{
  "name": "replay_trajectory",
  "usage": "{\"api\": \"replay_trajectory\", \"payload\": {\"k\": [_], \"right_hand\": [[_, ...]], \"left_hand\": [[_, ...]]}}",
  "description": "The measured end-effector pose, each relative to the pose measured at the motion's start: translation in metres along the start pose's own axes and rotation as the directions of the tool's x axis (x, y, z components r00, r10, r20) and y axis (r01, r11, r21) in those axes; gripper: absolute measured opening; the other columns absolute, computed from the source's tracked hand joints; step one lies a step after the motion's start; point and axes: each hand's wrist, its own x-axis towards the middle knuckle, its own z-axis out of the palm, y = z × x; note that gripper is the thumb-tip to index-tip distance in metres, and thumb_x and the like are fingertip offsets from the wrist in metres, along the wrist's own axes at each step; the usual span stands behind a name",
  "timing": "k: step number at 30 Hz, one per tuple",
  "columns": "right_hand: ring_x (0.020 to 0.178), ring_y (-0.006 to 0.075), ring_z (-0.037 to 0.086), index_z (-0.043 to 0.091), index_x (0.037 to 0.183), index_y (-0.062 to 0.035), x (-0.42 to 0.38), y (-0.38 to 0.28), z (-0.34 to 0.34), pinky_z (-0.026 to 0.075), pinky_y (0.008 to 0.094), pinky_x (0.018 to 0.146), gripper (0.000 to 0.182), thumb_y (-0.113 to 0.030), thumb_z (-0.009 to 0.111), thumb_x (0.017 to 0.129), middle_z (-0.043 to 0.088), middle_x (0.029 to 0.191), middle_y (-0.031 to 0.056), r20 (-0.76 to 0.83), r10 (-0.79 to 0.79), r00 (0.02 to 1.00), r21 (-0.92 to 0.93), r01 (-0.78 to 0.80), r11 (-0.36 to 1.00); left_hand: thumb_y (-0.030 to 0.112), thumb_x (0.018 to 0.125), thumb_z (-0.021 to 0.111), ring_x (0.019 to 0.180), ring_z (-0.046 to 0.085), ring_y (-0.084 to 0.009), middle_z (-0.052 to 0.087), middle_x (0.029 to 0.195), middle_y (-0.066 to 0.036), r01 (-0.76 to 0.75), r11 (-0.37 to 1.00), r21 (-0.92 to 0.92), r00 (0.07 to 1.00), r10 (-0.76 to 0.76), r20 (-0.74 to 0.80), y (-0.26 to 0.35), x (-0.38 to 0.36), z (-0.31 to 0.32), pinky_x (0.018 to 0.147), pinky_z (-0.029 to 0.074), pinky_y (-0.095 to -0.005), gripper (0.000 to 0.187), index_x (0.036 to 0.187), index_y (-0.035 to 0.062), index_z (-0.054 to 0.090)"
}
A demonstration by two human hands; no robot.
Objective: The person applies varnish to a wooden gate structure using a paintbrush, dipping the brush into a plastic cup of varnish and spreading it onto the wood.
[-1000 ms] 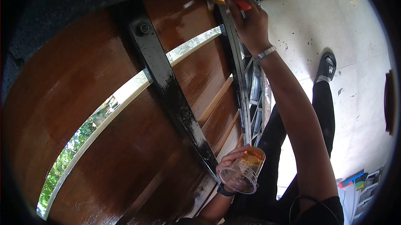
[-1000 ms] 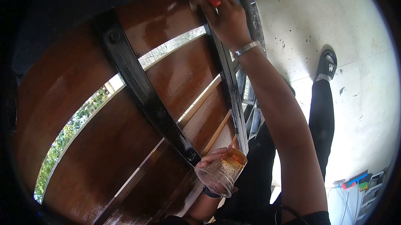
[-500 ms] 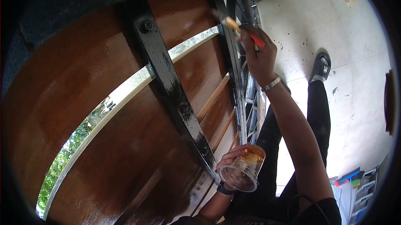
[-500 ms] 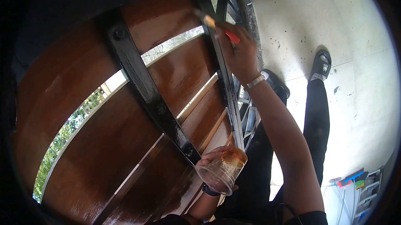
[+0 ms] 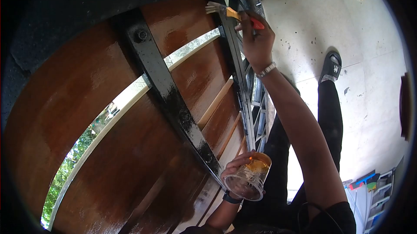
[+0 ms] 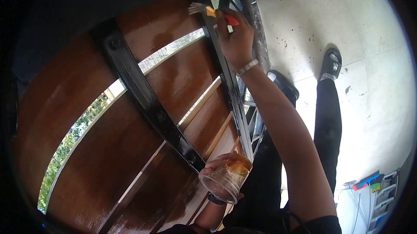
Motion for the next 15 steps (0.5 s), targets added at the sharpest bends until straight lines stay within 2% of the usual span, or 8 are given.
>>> {"api": "replay_trajectory", "payload": {"k": [4, 6, 7, 9, 11, 13, 14, 15], "right_hand": [[0.069, 0.0106, 0.067, 0.064, 0.105, 0.0008, 0.007, -0.041, 0.033, 0.05, 0.0221, 0.062, 0.02, -0.016, 0.061, 0.095, 0.07, 0.074, 0.0072, -0.03, -0.062, 0.998, 0.084, 0.064, 0.994], [0.069, 0.0131, 0.068, 0.062, 0.106, 0.002, -0.005, -0.069, 0.042, 0.049, 0.0227, 0.06, 0.023, -0.019, 0.058, 0.097, 0.071, 0.08, 0.0106, 0.02, -0.004, 1.0, 0.489, -0.006, 0.872], [0.069, 0.0131, 0.068, 0.062, 0.106, 0.002, -0.011, -0.081, 0.036, 0.049, 0.0227, 0.06, 0.023, -0.019, 0.058, 0.097, 0.071, 0.08, 0.0106, 0.019, -0.008, 1.0, 0.49, -0.003, 0.872], [0.07, 0.0146, 0.068, 0.061, 0.108, 0.0029, -0.023, -0.099, 0.025, 0.05, 0.0229, 0.062, 0.028, -0.023, 0.055, 0.099, 0.071, 0.084, 0.013, 0.182, 0.126, 0.975, 0.749, -0.221, 0.624], [0.073, 0.0142, 0.068, 0.061, 0.108, 0.0032, -0.028, -0.088, 0.021, 0.051, 0.0235, 0.066, 0.032, -0.026, 0.052, 0.1, 0.071, 0.084, 0.0125, 0.192, 0.166, 0.967, 0.727, -0.254, 0.638], [0.072, 0.0144, 0.069, 0.062, 0.107, 0.0032, -0.021, -0.054, 0.026, 0.051, 0.0246, 0.065, 0.031, -0.026, 0.054, 0.099, 0.072, 0.084, 0.0122, 0.063, 0.24, 0.969, 0.514, -0.238, 0.824], [0.067, 0.0125, 0.068, 0.065, 0.102, 0.0018, -0.012, -0.043, 0.027, 0.051, 0.0245, 0.063, 0.026, -0.022, 0.058, 0.097, 0.071, 0.071, 0.006, -0.019, 0.237, 0.971, 0.477, -0.2, 0.856], [0.067, 0.0125, 0.068, 0.065, 0.102, 0.0018, -0.005, -0.033, 0.028, 0.051, 0.0245, 0.063, 0.026, -0.022, 0.058, 0.097, 0.071, 0.071, 0.006, -0.018, 0.235, 0.972, 0.478, -0.198, 0.856]], "left_hand": [[0.03, 0.056, 0.094, 0.116, 0.054, -0.0449, 0.052, 0.122, -0.015, -0.02, 1.0, -0.005, 1.0, 0.02, -0.015, 0.002, 0.003, 0.005, 0.097, 0.048, -0.057, 0.096, 0.129, 0.0217, 0.031], [0.031, 0.054, 0.095, 0.117, 0.053, -0.044, 0.05, 0.121, -0.015, -0.033, 0.999, -0.007, 0.999, 0.033, 0.0, -0.001, 0.003, 0.003, 0.097, 0.049, -0.0554, 0.098, 0.128, 0.02, 0.032], [0.032, 0.051, 0.096, 0.117, 0.052, -0.043, 0.049, 0.12, -0.014, -0.051, 0.999, -0.012, 0.999, 0.051, 0.015, -0.004, 0.004, 0.002, 0.098, 0.049, -0.0537, 0.1, 0.128, 0.0183, 0.033], [0.031, 0.052, 0.096, 0.117, 0.052, -0.043, 0.049, 0.12, -0.013, -0.042, 0.999, -0.018, 0.999, 0.042, 0.018, -0.008, 0.001, -0.001, 0.097, 0.049, -0.0542, 0.1, 0.128, 0.0185, 0.033], [0.031, 0.052, 0.095, 0.117, 0.052, -0.0431, 0.049, 0.12, -0.013, -0.026, 0.999, -0.021, 0.999, 0.027, 0.024, -0.008, -0.002, -0.002, 0.097, 0.049, -0.0546, 0.099, 0.128, 0.0186, 0.033], [0.03, 0.052, 0.095, 0.116, 0.053, -0.0428, 0.049, 0.12, -0.011, -0.042, 0.999, -0.014, 0.999, 0.042, 0.005, -0.002, 0.003, 0.002, 0.098, 0.048, -0.0566, 0.1, 0.129, 0.0193, 0.033], [0.03, 0.052, 0.095, 0.116, 0.053, -0.0428, 0.049, 0.12, -0.011, -0.045, 0.999, -0.013, 0.999, 0.045, 0.004, -0.003, 0.003, 0.0, 0.098, 0.048, -0.0566, 0.1, 0.129, 0.0193, 0.033], [0.029, 0.052, 0.095, 0.116, 0.053, -0.0431, 0.049, 0.12, -0.011, -0.049, 0.999, -0.019, 0.999, 0.049, 0.018, -0.004, 0.002, -0.004, 0.098, 0.048, -0.0575, 0.1, 0.13, 0.0193, 0.033]]}}
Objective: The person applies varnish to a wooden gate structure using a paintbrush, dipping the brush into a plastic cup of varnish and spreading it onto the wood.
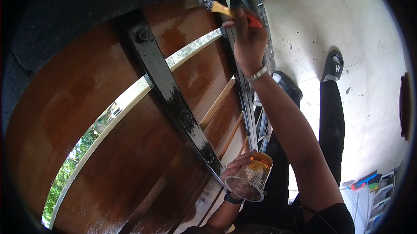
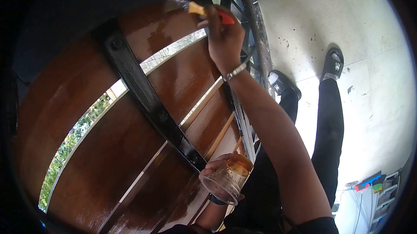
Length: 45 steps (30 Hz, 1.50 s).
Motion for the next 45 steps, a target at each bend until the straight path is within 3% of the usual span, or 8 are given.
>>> {"api": "replay_trajectory", "payload": {"k": [4, 11, 14, 18, 29, 36, 38, 45], "right_hand": [[0.068, 0.0155, 0.07, 0.066, 0.102, 0.0004, 0.013, 0.01, -0.004, 0.051, 0.0251, 0.063, 0.019, -0.017, 0.061, 0.094, 0.071, 0.076, 0.0098, -0.012, -0.228, 0.973, -0.431, 0.201, 0.88], [0.074, 0.0161, 0.069, 0.059, 0.114, 0.0049, -0.018, -0.048, 0.046, 0.052, 0.0246, 0.069, 0.028, -0.017, 0.049, 0.101, 0.07, 0.091, 0.0134, 0.226, -0.039, 0.973, 0.387, -0.053, 0.921], [0.071, 0.0177, 0.068, 0.058, 0.112, 0.0059, -0.029, -0.034, 0.008, 0.053, 0.0267, 0.068, 0.027, -0.016, 0.047, 0.101, 0.069, 0.089, 0.0154, 0.205, 0.239, 0.949, 0.138, -0.27, 0.953], [0.071, 0.0163, 0.066, 0.059, 0.105, 0.0061, -0.05, -0.029, -0.035, 0.052, 0.0275, 0.066, 0.031, -0.023, 0.05, 0.1, 0.069, 0.084, 0.0162, 0.324, 0.336, 0.884, 0.277, -0.429, 0.86], [0.074, 0.015, 0.07, 0.062, 0.1, 0.0077, 0.026, 0.014, 0.025, 0.051, 0.0243, 0.068, 0.035, -0.027, 0.056, 0.098, 0.071, 0.081, 0.0125, -0.165, -0.017, 0.986, 0.017, 0.02, 1.0], [0.085, 0.0199, 0.07, 0.061, 0.109, 0.0074, 0.001, -0.005, 0.03, 0.052, 0.0251, 0.075, 0.039, -0.03, 0.054, 0.099, 0.07, 0.095, 0.0148, -0.009, 0.009, 1.0, 0.122, -0.007, 0.992], [0.087, 0.0206, 0.07, 0.06, 0.111, 0.0066, -0.011, -0.012, 0.033, 0.052, 0.0265, 0.078, 0.037, -0.028, 0.052, 0.1, 0.07, 0.096, 0.0163, 0.012, -0.001, 1.0, 0.159, -0.001, 0.987], [0.084, 0.0211, 0.07, 0.059, 0.115, 0.0027, -0.073, -0.027, 0.001, 0.054, 0.0312, 0.083, 0.035, -0.028, 0.049, 0.101, 0.07, 0.097, 0.0164, 0.219, 0.207, 0.954, 0.336, -0.273, 0.902]], "left_hand": [[0.029, 0.062, 0.091, 0.113, 0.056, -0.0445, 0.056, 0.118, -0.017, 0.077, 0.997, 0.005, 0.996, -0.076, -0.051, 0.004, -0.002, 0.002, 0.097, 0.049, -0.0542, 0.085, 0.125, 0.0209, 0.034], [0.029, 0.05, 0.096, 0.117, 0.052, -0.0436, 0.049, 0.12, -0.012, -0.022, 1.0, -0.004, 1.0, 0.022, -0.002, -0.007, -0.012, -0.003, 0.099, 0.046, -0.0582, 0.105, 0.132, 0.0195, 0.031], [0.029, 0.051, 0.096, 0.117, 0.052, -0.0438, 0.05, 0.12, -0.012, 0.013, 0.999, -0.037, 1.0, -0.013, -0.022, -0.004, -0.016, -0.007, 0.099, 0.046, -0.0581, 0.103, 0.131, 0.0192, 0.032], [0.029, 0.051, 0.096, 0.116, 0.052, -0.0436, 0.049, 0.121, -0.012, -0.004, 1.0, -0.01, 1.0, 0.004, -0.007, -0.001, -0.008, -0.007, 0.099, 0.046, -0.0575, 0.101, 0.129, 0.0195, 0.033], [0.029, 0.049, 0.097, 0.115, 0.056, -0.0402, 0.057, 0.115, -0.014, 0.085, 0.994, -0.069, 0.996, -0.087, -0.019, 0.006, -0.005, 0.003, 0.098, 0.047, -0.0541, 0.098, 0.128, 0.0183, 0.04], [0.028, 0.053, 0.096, 0.115, 0.057, -0.0394, 0.058, 0.117, -0.013, -0.019, 0.99, -0.142, 0.997, 0.008, -0.077, -0.003, -0.018, -0.003, 0.1, 0.045, -0.0557, 0.09, 0.127, 0.016, 0.046], [0.03, 0.089, 0.067, 0.116, 0.055, -0.0441, 0.057, 0.12, -0.021, 0.08, 0.997, -0.013, 0.997, -0.081, -0.006, -0.002, -0.025, -0.007, 0.095, 0.05, -0.0535, 0.046, 0.125, 0.0226, 0.04], [0.029, 0.09, 0.066, 0.115, 0.055, -0.0455, 0.057, 0.119, -0.021, -0.024, 0.999, -0.043, 0.999, 0.022, -0.032, 0.0, -0.027, -0.005, 0.094, 0.05, -0.0553, 0.046, 0.126, 0.0201, 0.038]]}}
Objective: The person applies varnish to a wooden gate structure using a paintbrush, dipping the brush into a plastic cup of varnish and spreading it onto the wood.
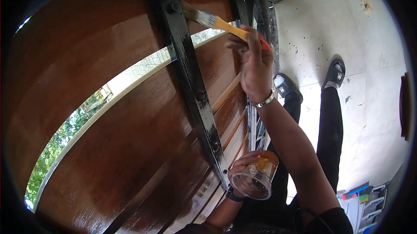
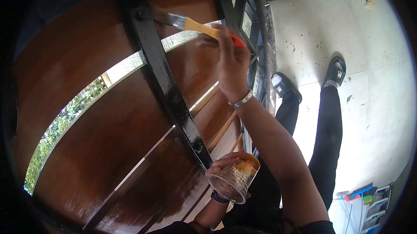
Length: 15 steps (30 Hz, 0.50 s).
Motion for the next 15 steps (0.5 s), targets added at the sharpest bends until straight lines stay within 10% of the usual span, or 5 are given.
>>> {"api": "replay_trajectory", "payload": {"k": [2, 8, 9, 11, 15], "right_hand": [[0.084, 0.0206, 0.07, 0.059, 0.115, 0.0023, 0.002, 0.005, -0.027, 0.053, 0.0298, 0.082, 0.035, -0.028, 0.049, 0.101, 0.071, 0.096, 0.0159, -0.091, -0.03, 0.995, -0.166, 0.014, 0.986], [0.083, 0.0155, 0.069, 0.061, 0.112, 0.005, 0.006, 0.001, -0.044, 0.05, 0.0244, 0.073, 0.034, -0.024, 0.05, 0.1, 0.071, 0.093, 0.0119, -0.157, -0.203, 0.967, -0.574, 0.078, 0.815], [0.083, 0.0142, 0.069, 0.061, 0.112, 0.0055, -0.001, 0.0, -0.037, 0.049, 0.0239, 0.072, 0.034, -0.024, 0.05, 0.1, 0.071, 0.093, 0.0112, -0.12, -0.199, 0.973, -0.619, 0.084, 0.781], [0.083, 0.015, 0.069, 0.06, 0.112, 0.0052, -0.015, -0.006, -0.016, 0.049, 0.0228, 0.071, 0.032, -0.022, 0.05, 0.1, 0.07, 0.093, 0.0111, -0.053, -0.204, 0.977, -0.57, 0.139, 0.81], [0.085, 0.019, 0.069, 0.057, 0.115, 0.006, -0.044, -0.039, 0.009, 0.05, 0.0235, 0.076, 0.03, -0.019, 0.051, 0.1, 0.069, 0.095, 0.0121, 0.031, -0.037, 0.999, -0.309, 0.044, 0.95]], "left_hand": [[0.026, 0.055, 0.095, 0.116, 0.054, -0.0439, 0.054, 0.12, -0.012, -0.044, 0.999, -0.028, 0.999, 0.044, -0.01, 0.002, 0.001, 0.001, 0.098, 0.048, -0.0564, 0.091, 0.126, 0.0188, 0.039], [0.027, 0.05, 0.097, 0.12, 0.05, -0.0417, 0.047, 0.126, -0.013, 0.017, 1.0, 0.019, 0.999, -0.016, -0.031, 0.019, -0.018, 0.01, 0.1, 0.047, -0.054, 0.098, 0.125, 0.0212, 0.033], [0.027, 0.05, 0.097, 0.12, 0.05, -0.0417, 0.047, 0.126, -0.013, 0.002, 1.0, 0.01, 0.999, -0.001, -0.036, 0.018, -0.022, 0.01, 0.1, 0.047, -0.054, 0.098, 0.125, 0.0212, 0.033], [0.015, 0.084, 0.073, 0.117, 0.055, -0.0413, 0.056, 0.119, -0.018, 0.018, 0.999, -0.042, 0.991, -0.023, -0.132, 0.026, -0.025, 0.016, 0.096, 0.052, -0.0452, 0.049, 0.12, 0.0155, 0.04], [0.012, 0.082, 0.074, 0.118, 0.054, -0.0407, 0.057, 0.118, -0.018, -0.027, 0.999, -0.043, 0.983, 0.019, -0.181, 0.031, -0.043, 0.016, 0.094, 0.053, -0.0442, 0.048, 0.118, 0.0156, 0.043]]}}
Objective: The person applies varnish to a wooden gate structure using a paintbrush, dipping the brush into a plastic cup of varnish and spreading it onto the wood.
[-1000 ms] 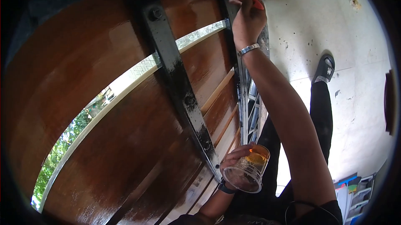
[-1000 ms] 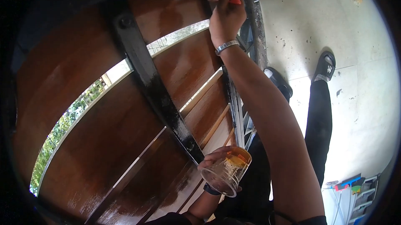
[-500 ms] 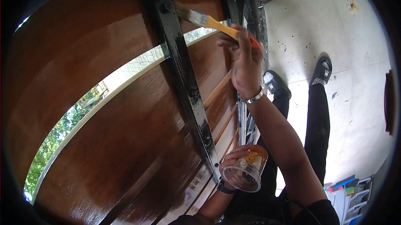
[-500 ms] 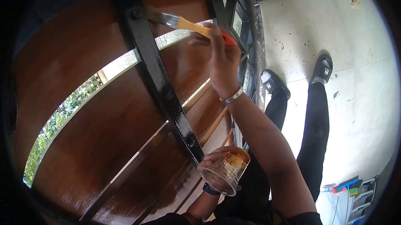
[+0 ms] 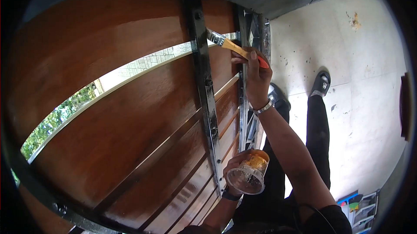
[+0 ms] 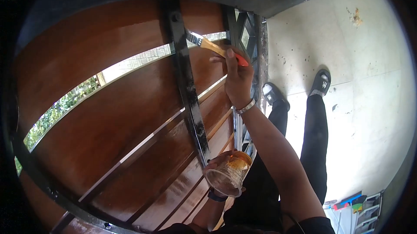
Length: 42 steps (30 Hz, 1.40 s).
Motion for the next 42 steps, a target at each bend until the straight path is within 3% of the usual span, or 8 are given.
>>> {"api": "replay_trajectory", "payload": {"k": [3, 4, 6, 17, 20, 27, 36, 42], "right_hand": [[0.084, 0.0195, 0.07, 0.061, 0.11, 0.0052, 0.019, -0.002, -0.015, 0.05, 0.0283, 0.083, 0.032, -0.024, 0.052, 0.1, 0.07, 0.093, 0.0151, -0.027, 0.031, 0.999, -0.167, -0.035, 0.985], [0.084, 0.0195, 0.07, 0.061, 0.11, 0.0052, 0.029, 0.005, -0.027, 0.05, 0.0283, 0.083, 0.032, -0.024, 0.052, 0.1, 0.07, 0.093, 0.0151, -0.01, 0.034, 0.999, -0.171, -0.036, 0.985], [0.082, 0.0189, 0.07, 0.062, 0.11, 0.0044, 0.042, 0.015, -0.057, 0.052, 0.0279, 0.078, 0.032, -0.025, 0.054, 0.099, 0.07, 0.091, 0.0133, -0.016, -0.044, 0.999, -0.537, 0.028, 0.843], [0.059, 0.0078, 0.053, 0.066, 0.106, -0.0013, -0.019, -0.198, -0.316, 0.042, 0.0214, 0.054, 0.028, -0.026, 0.055, 0.097, 0.061, 0.07, 0.0011, -0.037, -0.079, 0.996, -0.763, 0.023, 0.646], [0.058, 0.0105, 0.054, 0.051, 0.133, -0.0048, -0.072, -0.314, -0.403, 0.045, 0.0235, 0.049, 0.037, -0.017, 0.05, 0.097, 0.06, 0.072, 0.0036, -0.223, -0.136, 0.965, -0.693, -0.059, 0.718], [0.044, 0.0086, 0.045, 0.056, 0.079, -0.0036, -0.18, -0.509, -0.519, 0.035, 0.0211, 0.04, 0.035, -0.034, 0.056, 0.096, 0.052, 0.058, 0.002, -0.351, -0.418, 0.838, -0.796, -0.032, 0.604], [0.055, 0.0104, 0.057, 0.061, 0.095, 0.0007, -0.207, -0.496, -0.44, 0.047, 0.0216, 0.049, 0.033, -0.032, 0.065, 0.092, 0.06, 0.069, 0.0056, 0.135, -0.044, 0.99, -0.885, 0.14, 0.443], [0.07, 0.0165, 0.066, 0.061, 0.104, 0.0047, -0.281, -0.448, -0.286, 0.057, 0.028, 0.061, 0.031, -0.024, 0.065, 0.093, 0.067, 0.08, 0.0105, 0.619, 0.195, 0.76, -0.736, 0.475, 0.483]], "left_hand": [[0.023, 0.054, 0.095, 0.125, 0.046, -0.039, 0.041, 0.135, -0.017, 0.168, 0.981, -0.1, 0.981, -0.156, 0.111, 0.022, -0.008, 0.01, 0.101, 0.047, -0.0492, 0.103, 0.135, 0.0221, 0.03], [0.023, 0.054, 0.095, 0.125, 0.046, -0.039, 0.041, 0.135, -0.017, 0.158, 0.982, -0.106, 0.984, -0.148, 0.096, 0.034, -0.002, 0.021, 0.101, 0.047, -0.0492, 0.103, 0.135, 0.0221, 0.03], [0.012, 0.089, 0.061, 0.114, 0.057, -0.0377, 0.055, 0.126, -0.026, 0.029, 0.997, -0.077, 0.999, -0.032, -0.031, 0.058, 0.007, 0.044, 0.09, 0.055, -0.0446, 0.031, 0.117, 0.0008, 0.054], [0.015, 0.056, 0.089, 0.107, 0.062, -0.0252, 0.063, 0.117, -0.016, 0.023, 0.994, 0.111, 0.987, -0.005, -0.161, 0.142, -0.081, 0.079, 0.096, 0.049, -0.0376, 0.071, 0.118, 0.0004, 0.057], [0.015, 0.054, 0.091, 0.11, 0.061, -0.0263, 0.06, 0.12, -0.017, -0.037, 0.976, 0.214, 0.989, 0.067, -0.13, 0.173, -0.113, 0.074, 0.097, 0.048, -0.039, 0.076, 0.119, 0.0013, 0.053], [0.019, 0.056, 0.091, 0.111, 0.058, -0.0222, 0.058, 0.116, -0.011, -0.077, 0.966, 0.245, 0.959, 0.139, -0.249, 0.202, -0.221, 0.066, 0.098, 0.047, -0.0359, 0.08, 0.122, 0.0039, 0.049], [0.018, 0.057, 0.092, 0.116, 0.056, -0.0231, 0.059, 0.121, -0.014, -0.034, 0.998, 0.06, 0.864, 0.06, -0.5, 0.211, -0.408, 0.089, 0.1, 0.045, -0.0376, 0.089, 0.129, -0.001, 0.044], [0.029, 0.054, 0.095, 0.113, 0.059, -0.0262, 0.059, 0.122, -0.017, -0.064, 0.991, 0.118, 0.792, 0.122, -0.599, 0.198, -0.491, 0.094, 0.099, 0.045, -0.0374, 0.093, 0.128, -0.002, 0.047]]}}
